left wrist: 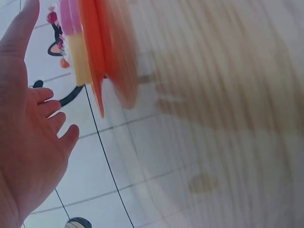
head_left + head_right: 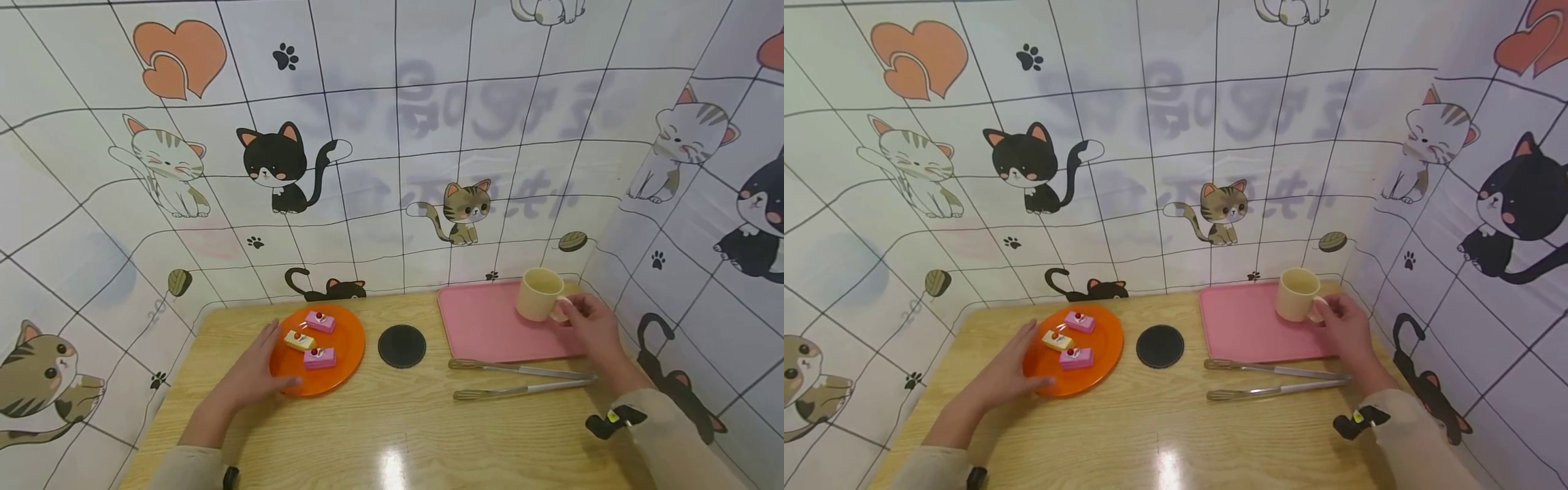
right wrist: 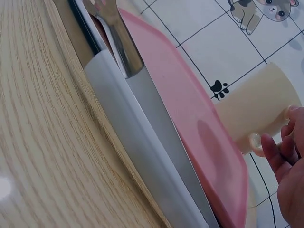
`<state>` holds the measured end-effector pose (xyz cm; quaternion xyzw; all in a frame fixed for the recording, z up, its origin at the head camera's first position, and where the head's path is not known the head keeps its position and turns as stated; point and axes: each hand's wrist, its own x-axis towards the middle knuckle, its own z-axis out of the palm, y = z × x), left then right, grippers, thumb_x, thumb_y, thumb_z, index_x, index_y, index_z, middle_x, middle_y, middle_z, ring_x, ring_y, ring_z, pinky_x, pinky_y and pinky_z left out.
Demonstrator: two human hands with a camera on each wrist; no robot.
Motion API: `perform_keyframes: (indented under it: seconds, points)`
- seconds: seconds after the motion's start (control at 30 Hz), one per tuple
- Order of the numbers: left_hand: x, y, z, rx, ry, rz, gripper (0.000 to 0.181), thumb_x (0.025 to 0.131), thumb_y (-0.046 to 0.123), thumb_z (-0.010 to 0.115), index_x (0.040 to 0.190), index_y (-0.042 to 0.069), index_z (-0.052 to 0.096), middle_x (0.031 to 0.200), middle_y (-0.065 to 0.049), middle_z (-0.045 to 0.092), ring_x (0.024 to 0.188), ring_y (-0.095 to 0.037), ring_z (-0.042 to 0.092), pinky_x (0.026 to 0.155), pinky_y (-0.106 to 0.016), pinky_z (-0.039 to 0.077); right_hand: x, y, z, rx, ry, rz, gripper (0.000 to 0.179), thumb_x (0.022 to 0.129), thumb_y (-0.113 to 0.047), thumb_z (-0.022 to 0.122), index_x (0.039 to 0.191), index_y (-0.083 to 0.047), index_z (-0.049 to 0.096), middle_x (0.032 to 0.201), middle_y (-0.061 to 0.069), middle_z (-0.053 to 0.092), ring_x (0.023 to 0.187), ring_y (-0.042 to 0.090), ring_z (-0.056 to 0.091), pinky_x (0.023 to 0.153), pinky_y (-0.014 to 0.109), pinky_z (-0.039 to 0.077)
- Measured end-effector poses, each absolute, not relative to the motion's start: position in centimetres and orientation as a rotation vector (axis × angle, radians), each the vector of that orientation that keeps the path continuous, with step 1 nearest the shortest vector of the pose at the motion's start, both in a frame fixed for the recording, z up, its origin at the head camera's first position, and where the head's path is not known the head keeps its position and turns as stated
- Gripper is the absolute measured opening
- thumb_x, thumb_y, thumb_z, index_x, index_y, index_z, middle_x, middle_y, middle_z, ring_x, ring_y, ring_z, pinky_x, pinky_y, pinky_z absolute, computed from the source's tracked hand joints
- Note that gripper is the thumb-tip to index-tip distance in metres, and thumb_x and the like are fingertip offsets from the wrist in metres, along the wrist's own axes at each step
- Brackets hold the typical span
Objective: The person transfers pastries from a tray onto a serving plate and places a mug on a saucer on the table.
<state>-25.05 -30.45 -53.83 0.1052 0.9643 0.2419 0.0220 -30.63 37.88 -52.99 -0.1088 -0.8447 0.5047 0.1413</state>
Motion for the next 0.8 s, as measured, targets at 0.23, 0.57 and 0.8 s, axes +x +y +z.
perform_keyframes:
  seconds: [0.23,0.57,0.8]
  points:
    - [-25.3,-29.1,-53.4,0.394,3.068,0.757,0.118,0.083,0.056,0.095,0.173,0.007,0.035,0.176,-0.021,0.035,0.159,-0.050,0.036,0.123,-0.072,0.036,-30.2,37.2,-52.6,-0.295,-2.430,1.463,0.046,0.113,-0.041,0.065,0.133,0.000,0.065,0.122,0.020,0.069,0.082,0.006,0.071,0.078,0.023,0.065]
    - [-25.7,-27.1,-52.9,0.481,3.088,0.802,0.106,0.084,0.050,0.097,0.168,0.009,0.046,0.174,-0.017,0.042,0.156,-0.046,0.041,0.123,-0.072,0.038,-29.5,36.7,-52.0,-0.220,-2.439,1.494,0.048,0.113,-0.042,0.066,0.133,0.001,0.065,0.124,0.023,0.069,0.082,0.012,0.075,0.077,0.023,0.065]
    - [-26.0,-25.0,-52.6,0.595,3.081,0.795,0.102,0.085,0.046,0.097,0.167,0.009,0.048,0.172,-0.017,0.044,0.157,-0.044,0.041,0.124,-0.068,0.038,-29.3,36.1,-51.9,-0.168,-2.400,1.522,0.043,0.112,-0.034,0.068,0.132,0.004,0.066,0.108,0.006,0.073,0.079,0.012,0.075,0.074,0.023,0.065]
